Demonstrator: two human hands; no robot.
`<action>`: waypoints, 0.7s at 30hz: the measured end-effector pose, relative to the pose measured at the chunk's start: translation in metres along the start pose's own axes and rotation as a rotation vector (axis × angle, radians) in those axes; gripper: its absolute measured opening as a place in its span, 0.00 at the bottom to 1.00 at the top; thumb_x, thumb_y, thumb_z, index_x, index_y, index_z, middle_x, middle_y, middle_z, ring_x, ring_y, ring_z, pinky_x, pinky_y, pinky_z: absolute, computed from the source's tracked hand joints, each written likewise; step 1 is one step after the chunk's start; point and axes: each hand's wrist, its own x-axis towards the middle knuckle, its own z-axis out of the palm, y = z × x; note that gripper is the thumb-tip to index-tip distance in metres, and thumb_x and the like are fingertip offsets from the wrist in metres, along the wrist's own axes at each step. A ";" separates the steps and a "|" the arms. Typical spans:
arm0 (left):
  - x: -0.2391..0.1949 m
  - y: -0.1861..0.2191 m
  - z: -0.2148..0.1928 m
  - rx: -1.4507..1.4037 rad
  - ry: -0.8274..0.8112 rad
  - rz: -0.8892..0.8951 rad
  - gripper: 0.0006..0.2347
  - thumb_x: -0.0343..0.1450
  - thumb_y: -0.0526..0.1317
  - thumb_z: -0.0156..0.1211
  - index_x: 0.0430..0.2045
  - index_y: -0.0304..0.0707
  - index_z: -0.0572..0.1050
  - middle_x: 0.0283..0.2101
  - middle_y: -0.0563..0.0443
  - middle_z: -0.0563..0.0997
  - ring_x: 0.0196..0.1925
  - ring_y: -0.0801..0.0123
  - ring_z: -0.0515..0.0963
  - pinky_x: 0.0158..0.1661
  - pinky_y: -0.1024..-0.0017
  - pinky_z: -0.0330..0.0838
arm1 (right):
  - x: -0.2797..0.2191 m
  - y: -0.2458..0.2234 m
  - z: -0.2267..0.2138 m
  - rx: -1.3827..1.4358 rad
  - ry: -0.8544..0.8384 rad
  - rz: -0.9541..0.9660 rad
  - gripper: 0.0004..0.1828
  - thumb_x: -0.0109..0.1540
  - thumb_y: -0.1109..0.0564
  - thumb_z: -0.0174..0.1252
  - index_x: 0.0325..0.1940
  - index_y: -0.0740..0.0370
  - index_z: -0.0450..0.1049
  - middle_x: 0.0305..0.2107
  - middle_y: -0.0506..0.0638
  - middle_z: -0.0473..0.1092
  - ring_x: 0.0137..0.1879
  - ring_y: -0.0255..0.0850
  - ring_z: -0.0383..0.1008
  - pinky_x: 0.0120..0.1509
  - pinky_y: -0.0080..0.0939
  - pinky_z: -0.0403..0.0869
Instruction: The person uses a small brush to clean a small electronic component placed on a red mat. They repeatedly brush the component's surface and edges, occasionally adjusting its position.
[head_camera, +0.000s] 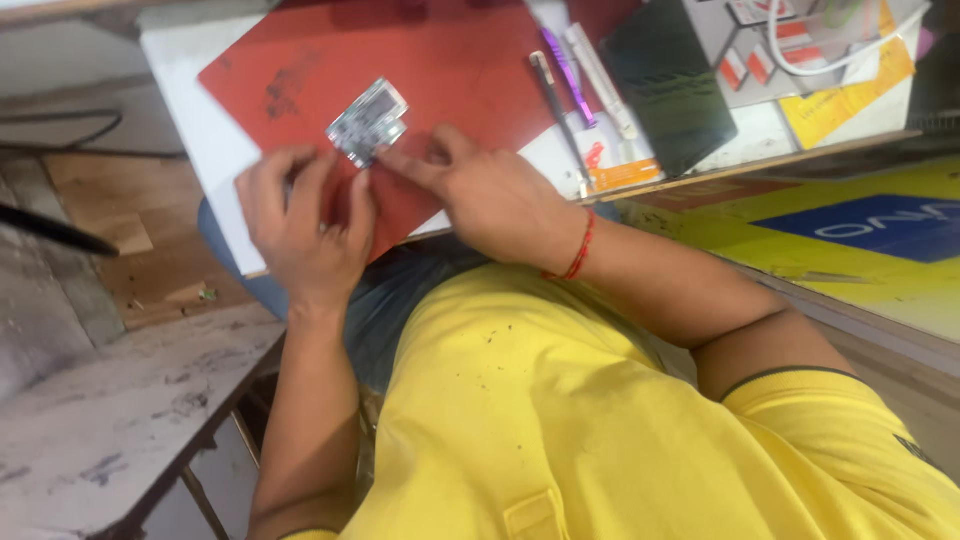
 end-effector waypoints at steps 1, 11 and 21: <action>-0.001 0.007 -0.001 -0.048 -0.005 -0.038 0.10 0.73 0.35 0.74 0.45 0.32 0.80 0.49 0.43 0.77 0.53 0.53 0.76 0.53 0.58 0.71 | -0.002 0.001 0.000 0.045 0.060 0.029 0.33 0.62 0.62 0.51 0.73 0.54 0.65 0.46 0.62 0.68 0.39 0.59 0.76 0.39 0.54 0.77; -0.029 0.036 0.019 -0.815 0.040 -0.413 0.11 0.85 0.39 0.61 0.44 0.22 0.77 0.44 0.48 0.79 0.44 0.72 0.74 0.49 0.77 0.70 | -0.018 -0.023 0.007 0.246 0.346 -0.162 0.30 0.67 0.55 0.63 0.72 0.56 0.64 0.44 0.51 0.71 0.42 0.47 0.77 0.42 0.45 0.77; -0.022 0.021 -0.005 -1.499 -0.534 -0.889 0.15 0.80 0.45 0.52 0.39 0.27 0.76 0.24 0.55 0.71 0.23 0.78 0.67 0.26 0.79 0.62 | 0.014 -0.003 -0.040 0.857 0.116 -0.221 0.17 0.68 0.68 0.59 0.62 0.62 0.75 0.44 0.52 0.72 0.46 0.35 0.80 0.49 0.33 0.84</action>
